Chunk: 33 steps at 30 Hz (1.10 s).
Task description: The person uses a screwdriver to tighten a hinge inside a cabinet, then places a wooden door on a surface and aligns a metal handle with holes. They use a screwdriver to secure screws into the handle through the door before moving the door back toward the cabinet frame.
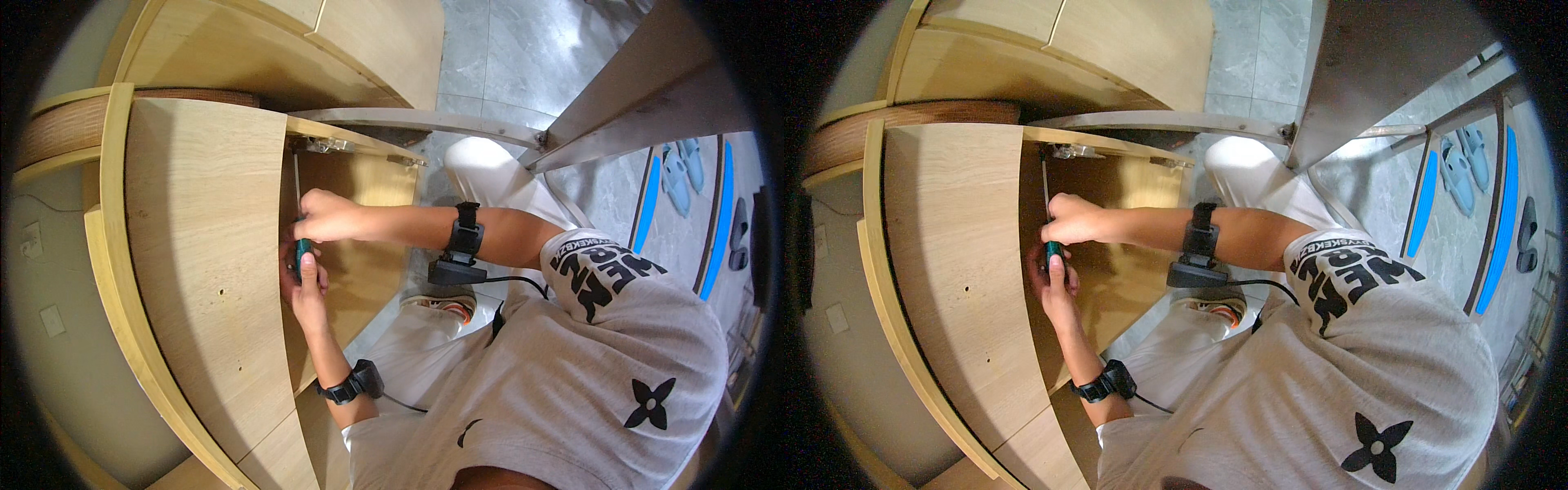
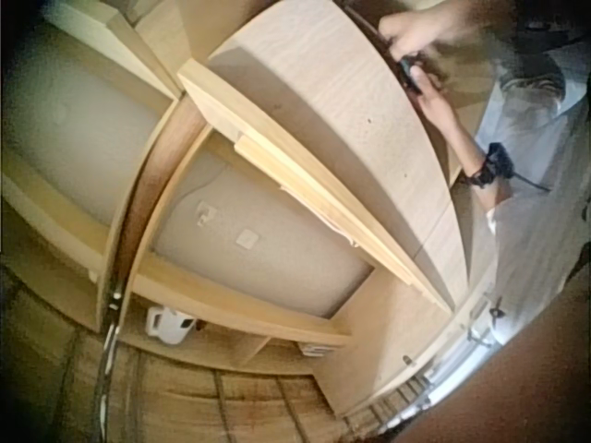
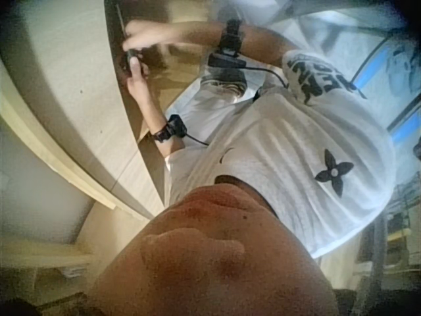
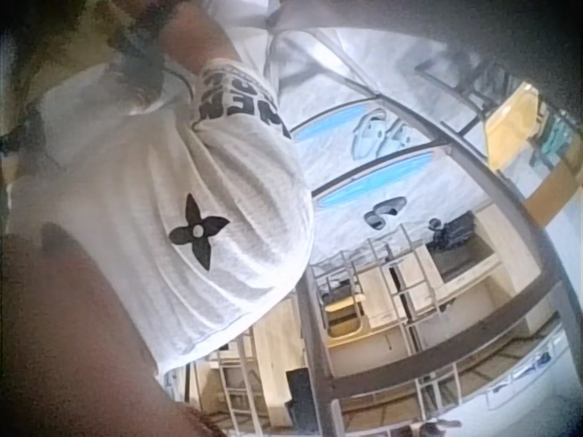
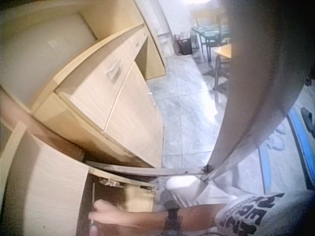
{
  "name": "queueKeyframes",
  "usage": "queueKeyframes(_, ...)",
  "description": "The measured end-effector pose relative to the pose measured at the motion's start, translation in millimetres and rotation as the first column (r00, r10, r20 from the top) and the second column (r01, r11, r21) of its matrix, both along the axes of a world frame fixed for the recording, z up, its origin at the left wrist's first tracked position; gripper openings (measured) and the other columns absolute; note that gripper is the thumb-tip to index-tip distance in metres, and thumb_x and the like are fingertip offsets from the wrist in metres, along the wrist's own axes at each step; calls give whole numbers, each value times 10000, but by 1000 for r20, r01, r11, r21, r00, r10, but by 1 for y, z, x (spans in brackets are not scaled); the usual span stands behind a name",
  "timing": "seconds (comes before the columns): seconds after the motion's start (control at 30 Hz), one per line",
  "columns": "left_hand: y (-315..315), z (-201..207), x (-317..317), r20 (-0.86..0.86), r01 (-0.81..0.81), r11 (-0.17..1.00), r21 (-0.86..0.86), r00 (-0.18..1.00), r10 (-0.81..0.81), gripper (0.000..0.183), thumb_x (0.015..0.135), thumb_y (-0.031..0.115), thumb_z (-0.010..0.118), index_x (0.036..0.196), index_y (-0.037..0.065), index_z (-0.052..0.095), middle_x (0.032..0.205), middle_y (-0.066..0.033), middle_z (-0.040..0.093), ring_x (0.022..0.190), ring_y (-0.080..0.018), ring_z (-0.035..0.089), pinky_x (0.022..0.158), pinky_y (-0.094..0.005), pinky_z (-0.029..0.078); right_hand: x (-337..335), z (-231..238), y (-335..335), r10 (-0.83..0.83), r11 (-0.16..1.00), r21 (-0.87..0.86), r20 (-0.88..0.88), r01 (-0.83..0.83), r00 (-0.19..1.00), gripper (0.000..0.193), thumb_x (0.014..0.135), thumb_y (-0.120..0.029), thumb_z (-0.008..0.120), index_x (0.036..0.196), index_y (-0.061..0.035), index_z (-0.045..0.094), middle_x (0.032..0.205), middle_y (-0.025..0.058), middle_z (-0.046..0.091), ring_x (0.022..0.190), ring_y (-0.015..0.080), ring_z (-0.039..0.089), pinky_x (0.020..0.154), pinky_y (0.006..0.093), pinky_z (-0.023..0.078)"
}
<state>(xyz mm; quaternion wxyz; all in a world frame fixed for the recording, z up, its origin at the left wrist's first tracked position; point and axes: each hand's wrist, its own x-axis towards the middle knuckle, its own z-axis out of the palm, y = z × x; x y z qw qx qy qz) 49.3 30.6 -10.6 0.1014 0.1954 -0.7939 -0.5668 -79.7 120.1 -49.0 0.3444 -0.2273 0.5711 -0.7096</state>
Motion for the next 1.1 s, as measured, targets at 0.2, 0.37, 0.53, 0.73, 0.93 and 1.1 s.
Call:
queueKeyframes(0.2, -2, -2, -3, 5, -88, 996, 10, 996, 88, 433, 878, 237, 594, 1225, 41, 425, 947, -62, 557, 581, -72, 432, 486, -200, 326, 2, -3, -4, 19, 987, -162, 139, 4, 990, 316, 735, -251, 650, 599, 27, 582, 530, 75, 545, 505, 141, 517, 464, 284, 398)
queueKeyframes(0.37, -28, -28, -11, -173, -232, 920, -317, 968, 184, 335, 841, 103, 630, 1134, -8, 512, 1050, -79, 571, 783, -153, 555, 708, -256, 448, 5, 5, -12, -29, 995, -91, 210, 49, 977, 182, 708, -100, 593, 621, 58, 569, 562, 132, 573, 513, 176, 557, 466, 311, 425)
queueKeyframes(0.53, -20, -20, -22, -216, -263, 961, 84, 937, 275, 279, 865, 114, 603, 1111, 0, 537, 975, -88, 614, 799, -165, 577, 738, -268, 457, 1, 1, -14, -135, 991, 18, 141, 133, 981, 224, 712, -114, 597, 636, 96, 568, 596, 161, 590, 536, 207, 573, 481, 330, 439)
queueKeyframes(0.73, -42, 1, -2, 133, -4, 888, 460, 989, -65, 339, 930, 369, 485, 1004, 44, 545, 763, -48, 591, 543, -79, 467, 488, -199, 346, 0, -16, -22, -88, 980, -170, 118, 107, 989, 293, 705, -180, 652, 678, 106, 598, 632, 192, 605, 598, 246, 602, 565, 366, 470)
queueKeyframes(0.93, 0, -16, -8, -153, -254, 884, -393, 966, 210, 317, 895, 338, 565, 885, 21, 575, 720, -52, 572, 562, -135, 474, 523, -253, 377, 3, -8, -20, -281, 960, 25, 15, 280, 960, 265, 704, -153, 626, 725, 111, 609, 704, 238, 617, 670, 292, 626, 614, 374, 483)
queueKeyframes(1.1, -28, 0, 5, -38, -3, 942, 337, 999, 17, 276, 924, 243, 520, 1082, 17, 500, 803, -68, 570, 588, -110, 483, 513, -229, 369, 2, -9, -22, -233, 968, -106, -31, 228, 972, 304, 752, -191, 659, 730, 106, 599, 597, 158, 578, 584, 170, 559, 525, 328, 436)
